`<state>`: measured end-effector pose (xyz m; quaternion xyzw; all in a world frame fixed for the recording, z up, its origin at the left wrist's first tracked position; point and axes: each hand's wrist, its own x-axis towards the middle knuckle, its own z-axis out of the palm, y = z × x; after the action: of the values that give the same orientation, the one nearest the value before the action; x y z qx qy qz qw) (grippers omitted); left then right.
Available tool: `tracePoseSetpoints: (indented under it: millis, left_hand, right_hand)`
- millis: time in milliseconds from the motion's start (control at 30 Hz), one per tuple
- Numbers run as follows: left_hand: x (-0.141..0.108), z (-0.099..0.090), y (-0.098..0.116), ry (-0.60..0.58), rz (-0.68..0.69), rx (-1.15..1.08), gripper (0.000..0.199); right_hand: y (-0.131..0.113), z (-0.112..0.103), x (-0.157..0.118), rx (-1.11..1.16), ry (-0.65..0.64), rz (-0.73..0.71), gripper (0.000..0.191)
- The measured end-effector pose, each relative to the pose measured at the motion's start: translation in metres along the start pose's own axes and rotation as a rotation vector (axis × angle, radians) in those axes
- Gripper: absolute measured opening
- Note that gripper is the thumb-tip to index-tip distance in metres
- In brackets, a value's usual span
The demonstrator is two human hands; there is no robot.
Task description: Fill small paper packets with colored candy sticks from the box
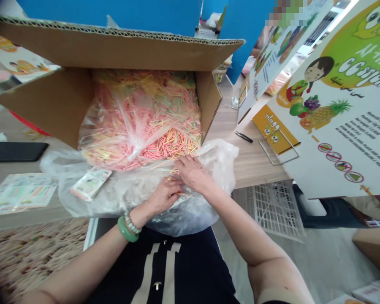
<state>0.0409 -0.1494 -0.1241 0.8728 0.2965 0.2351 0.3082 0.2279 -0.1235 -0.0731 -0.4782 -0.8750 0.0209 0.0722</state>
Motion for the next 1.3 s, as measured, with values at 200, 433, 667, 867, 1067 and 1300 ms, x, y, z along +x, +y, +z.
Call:
tracePoseSetpoints:
  millis: [200, 433, 667, 867, 1067, 1300]
  left_hand:
    - [0.001, -0.001, -0.003, 0.018, -0.01, -0.097, 0.017]
    - [0.003, 0.003, -0.006, 0.008, -0.026, -0.102, 0.019]
    - [0.003, 0.001, -0.005, -0.001, -0.014, -0.061, 0.02]
    - [0.003, 0.003, -0.007, 0.023, -0.009, -0.079, 0.018]
    - [0.001, 0.005, -0.009, 0.052, -0.014, -0.118, 0.021]
    - [0.001, 0.003, -0.006, 0.054, -0.022, -0.111, 0.022]
  right_hand:
    - [0.003, 0.001, 0.019, -0.03, -0.041, -0.052, 0.034]
    - [0.009, 0.025, 0.026, -0.079, 0.015, -0.079, 0.037]
    - [-0.01, 0.032, 0.035, -0.236, 0.036, 0.016, 0.031]
    - [0.008, 0.027, 0.04, -0.17, 0.008, 0.036, 0.026]
    - [0.041, 0.018, 0.029, 0.041, 0.186, 0.179, 0.019]
    - [0.052, 0.007, 0.03, 0.611, 0.57, 0.444, 0.019]
